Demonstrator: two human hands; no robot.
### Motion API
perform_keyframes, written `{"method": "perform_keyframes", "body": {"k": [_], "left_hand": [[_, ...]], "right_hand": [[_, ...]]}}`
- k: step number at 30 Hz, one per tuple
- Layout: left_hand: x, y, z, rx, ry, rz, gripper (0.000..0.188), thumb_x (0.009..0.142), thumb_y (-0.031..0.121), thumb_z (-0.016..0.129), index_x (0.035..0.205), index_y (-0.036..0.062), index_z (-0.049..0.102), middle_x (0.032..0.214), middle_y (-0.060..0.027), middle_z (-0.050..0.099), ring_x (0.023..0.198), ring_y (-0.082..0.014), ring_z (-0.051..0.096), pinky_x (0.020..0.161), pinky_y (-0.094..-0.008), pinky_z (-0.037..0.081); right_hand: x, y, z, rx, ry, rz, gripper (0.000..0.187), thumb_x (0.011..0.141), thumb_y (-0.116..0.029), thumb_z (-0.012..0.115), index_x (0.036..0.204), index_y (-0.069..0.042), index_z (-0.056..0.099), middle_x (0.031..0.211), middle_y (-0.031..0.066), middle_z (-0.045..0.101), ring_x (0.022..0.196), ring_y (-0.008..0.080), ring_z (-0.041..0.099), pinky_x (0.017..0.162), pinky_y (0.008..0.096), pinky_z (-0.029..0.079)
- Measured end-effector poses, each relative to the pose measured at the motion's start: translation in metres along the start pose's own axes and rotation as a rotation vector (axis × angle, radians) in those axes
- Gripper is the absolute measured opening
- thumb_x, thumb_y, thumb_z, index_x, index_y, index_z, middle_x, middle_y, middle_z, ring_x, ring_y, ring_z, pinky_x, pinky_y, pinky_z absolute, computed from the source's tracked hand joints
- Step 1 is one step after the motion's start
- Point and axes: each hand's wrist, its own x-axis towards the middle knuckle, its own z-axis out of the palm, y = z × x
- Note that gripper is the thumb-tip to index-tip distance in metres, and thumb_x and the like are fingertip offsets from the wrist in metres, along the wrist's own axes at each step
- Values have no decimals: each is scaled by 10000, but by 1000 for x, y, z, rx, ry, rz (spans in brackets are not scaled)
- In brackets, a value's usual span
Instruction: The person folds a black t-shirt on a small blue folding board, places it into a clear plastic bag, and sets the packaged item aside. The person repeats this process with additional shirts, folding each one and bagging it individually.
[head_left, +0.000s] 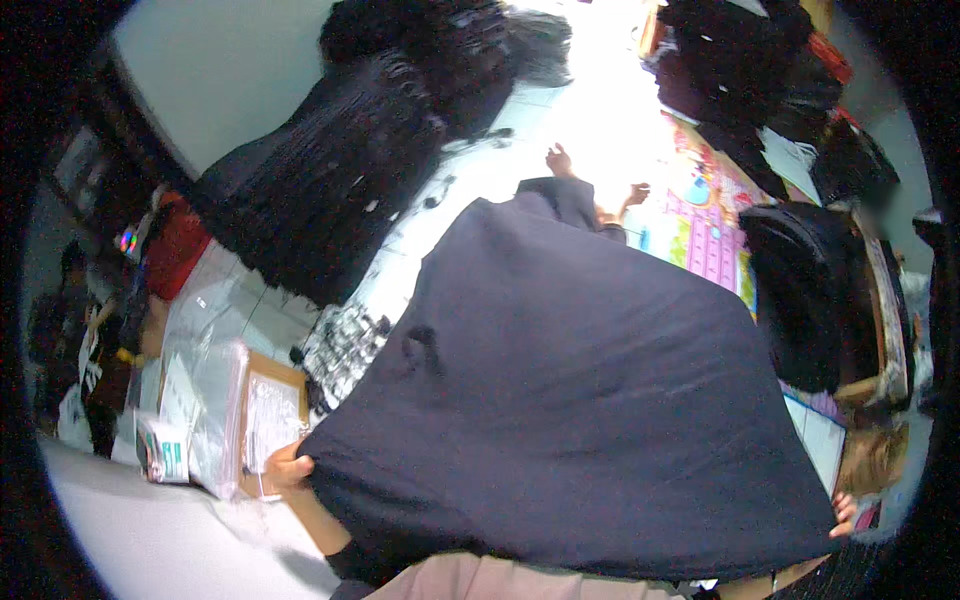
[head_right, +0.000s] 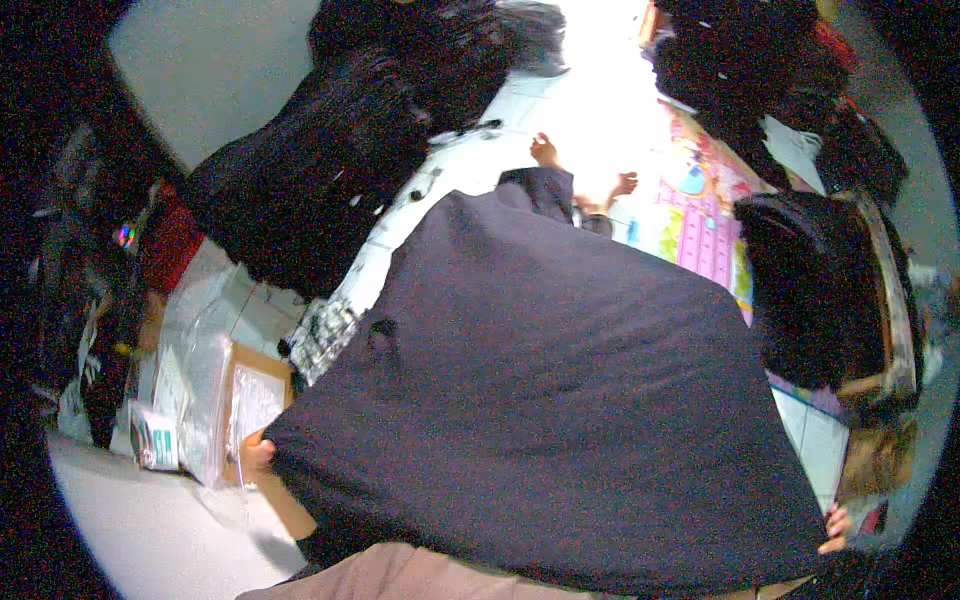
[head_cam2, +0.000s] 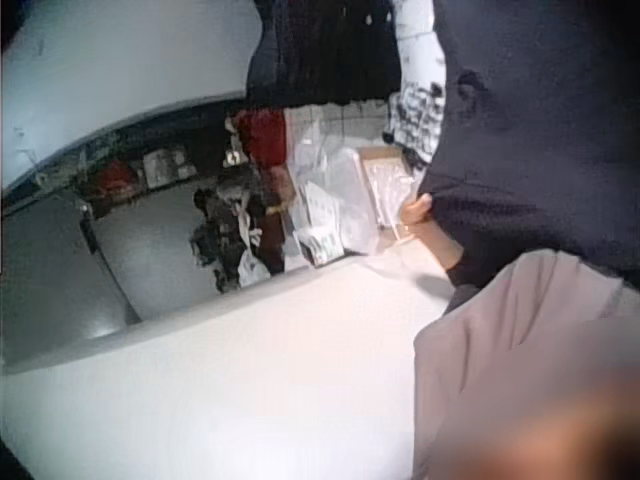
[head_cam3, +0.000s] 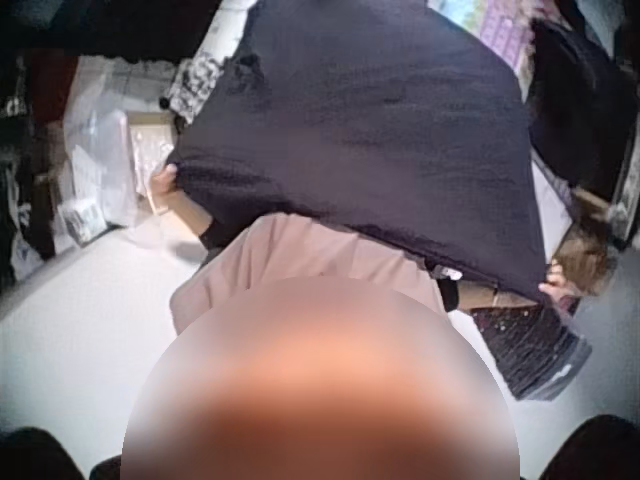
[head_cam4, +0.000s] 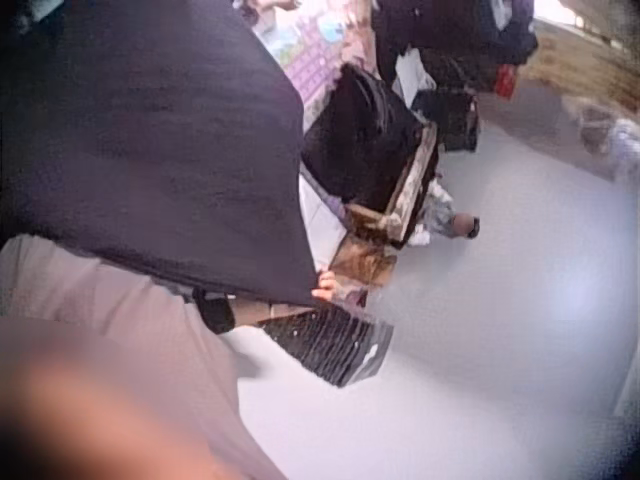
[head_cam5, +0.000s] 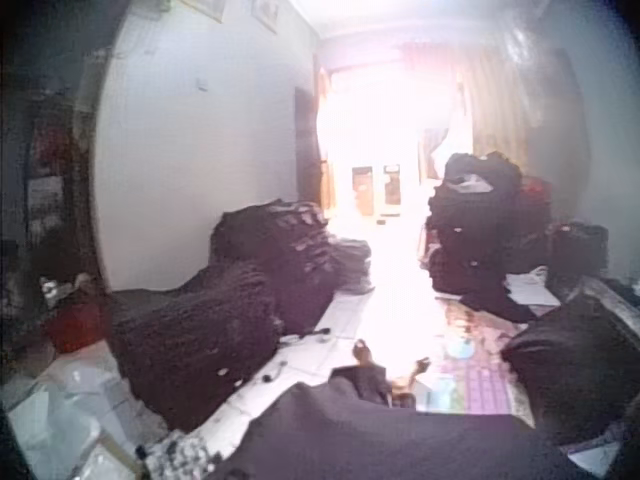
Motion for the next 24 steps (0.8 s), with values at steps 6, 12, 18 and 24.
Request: {"method": "perform_keyframes", "body": {"k": [6, 12, 18, 24], "left_hand": [[104, -28, 71, -205, 149, 234, 441, 875, 245, 605, 1209, -40, 572, 1086, -130, 655, 916, -198, 635, 843, -333, 503], [235, 125, 175, -692, -67, 235, 455, 1003, 290, 485, 1306, -49, 509, 1203, -204, 616, 1003, -258, 627, 933, -325, 471], [204, 87, 185, 918, 609, 380, 404, 822, 356, 746, 761, -41, 693, 607, -53, 638, 556, -107, 522, 548, -293, 405], [173, 76, 180, 481, 463, 333, 359, 817, 185, 774, 572, 60, 542, 569, 78, 477, 529, -15, 361, 488, -223, 261]], "right_hand": [[68, 10, -10, 712, -129, -259, 385, 986, -430, 467, 780, -122, 366, 721, 0, 328, 691, 114, 368, 626, 265, 317], [182, 20, 102, 101, 87, -9, 551, 1006, -409, 470, 1326, 38, 520, 1324, 112, 555, 1214, 188, 493, 1062, 304, 335], [87, 28, 167, 578, -529, 746, 452, 982, -540, 442, 978, -131, 633, 664, -111, 478, 541, 7, 424, 475, 176, 354], [64, -15, 149, 115, -94, 169, 350, 971, -301, 582, 1000, 41, 647, 858, 19, 620, 796, 107, 516, 731, 274, 449]]}}
